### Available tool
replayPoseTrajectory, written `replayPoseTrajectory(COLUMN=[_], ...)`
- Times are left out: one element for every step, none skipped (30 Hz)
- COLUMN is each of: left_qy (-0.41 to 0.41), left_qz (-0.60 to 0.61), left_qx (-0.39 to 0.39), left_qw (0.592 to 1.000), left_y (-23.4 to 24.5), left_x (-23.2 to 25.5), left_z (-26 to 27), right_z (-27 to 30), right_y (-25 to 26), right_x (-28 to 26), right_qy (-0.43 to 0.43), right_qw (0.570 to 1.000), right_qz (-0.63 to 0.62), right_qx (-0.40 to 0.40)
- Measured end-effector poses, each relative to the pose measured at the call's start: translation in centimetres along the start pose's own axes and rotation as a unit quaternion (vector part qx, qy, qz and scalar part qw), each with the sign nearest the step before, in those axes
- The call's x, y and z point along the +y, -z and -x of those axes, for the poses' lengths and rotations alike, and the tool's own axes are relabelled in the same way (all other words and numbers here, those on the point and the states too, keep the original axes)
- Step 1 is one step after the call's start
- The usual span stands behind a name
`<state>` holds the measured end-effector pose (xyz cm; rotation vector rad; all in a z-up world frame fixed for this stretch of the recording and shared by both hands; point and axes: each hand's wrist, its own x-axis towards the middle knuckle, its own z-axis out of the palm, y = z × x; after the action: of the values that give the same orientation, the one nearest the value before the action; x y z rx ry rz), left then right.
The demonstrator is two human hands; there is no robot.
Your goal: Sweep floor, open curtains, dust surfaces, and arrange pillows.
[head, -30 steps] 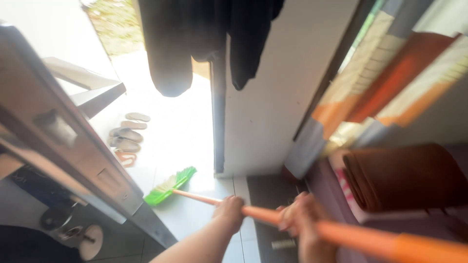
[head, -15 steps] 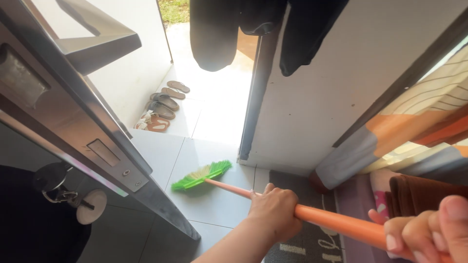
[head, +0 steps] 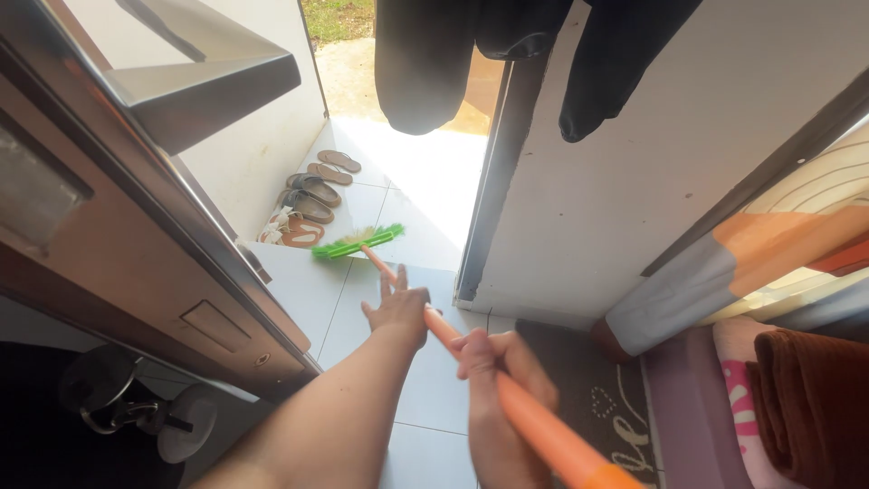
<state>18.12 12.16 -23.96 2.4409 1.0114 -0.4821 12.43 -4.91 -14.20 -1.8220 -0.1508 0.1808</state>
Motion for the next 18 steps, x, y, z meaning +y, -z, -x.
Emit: replayPoseTrajectory(left_qy=[-0.074,-0.147,-0.151,-0.201,-0.249,-0.253,-0.278,-0.303,-0.307,-0.308,-0.308,-0.31,-0.301,-0.29,-0.293,-0.239,-0.18,-0.178], left_qz=[-0.014,-0.027,-0.03,0.002,0.037,0.038,0.053,0.068,0.068,0.111,0.153,0.152,0.105,0.058,0.057,-0.003,-0.059,-0.057], left_qx=[0.024,0.048,0.047,0.046,0.045,0.042,0.012,-0.019,-0.018,-0.032,-0.046,-0.046,-0.041,-0.037,-0.035,-0.042,-0.057,-0.065], left_qw=[0.997,0.988,0.987,0.978,0.967,0.966,0.959,0.95,0.949,0.944,0.938,0.937,0.947,0.955,0.954,0.97,0.98,0.98], left_y=[0.3,0.7,1.6,2.6,3.4,2.8,2.2,1.6,-0.2,-2.1,-4.0,-4.7,-5.4,-6.1,-5.6,-5.2,-5.5,-4.1], left_x=[1.4,2.8,4.9,6.9,9.1,10.0,11.0,12.1,11.7,11.4,11.0,9.8,8.6,7.4,6.5,5.6,4.6,5.4], left_z=[-0.4,-0.8,1.7,4.4,7.2,8.8,10.5,12.1,11.5,10.9,10.4,8.9,7.4,5.9,3.9,1.9,0.9,1.7], right_z=[-0.9,-1.9,-2.3,-2.7,-3.0,-7.8,-11.0,-12.2,-9.9,-7.6,-5.3,-4.1,-3.0,-1.9,-1.3,-0.7,0.6,0.4], right_y=[1.4,2.8,5.7,8.6,11.8,17.1,23.0,28.7,27.1,25.5,23.7,21.0,18.2,15.4,12.2,9.1,6.5,7.7], right_x=[-1.5,-3.0,-4.1,-5.3,-6.4,-3.4,0.9,6.7,6.5,6.3,6.2,6.9,7.7,8.5,6.5,4.4,2.3,0.7], right_qy=[0.049,0.097,0.097,0.064,0.031,0.031,0.113,0.18,0.183,0.162,0.131,0.133,0.129,0.125,0.127,0.054,-0.028,-0.034], right_qw=[0.998,0.991,0.991,0.989,0.986,0.985,0.962,0.864,0.865,0.94,0.977,0.977,0.981,0.982,0.981,0.995,0.995,0.994], right_qz=[-0.036,-0.072,-0.072,-0.082,-0.088,-0.086,-0.236,-0.367,-0.365,-0.269,-0.163,-0.163,-0.129,-0.094,-0.095,-0.01,0.081,0.086], right_qx=[0.028,0.056,0.061,0.101,0.139,0.143,-0.077,-0.295,-0.293,-0.131,0.035,0.037,0.071,0.106,0.108,0.086,0.058,0.057])
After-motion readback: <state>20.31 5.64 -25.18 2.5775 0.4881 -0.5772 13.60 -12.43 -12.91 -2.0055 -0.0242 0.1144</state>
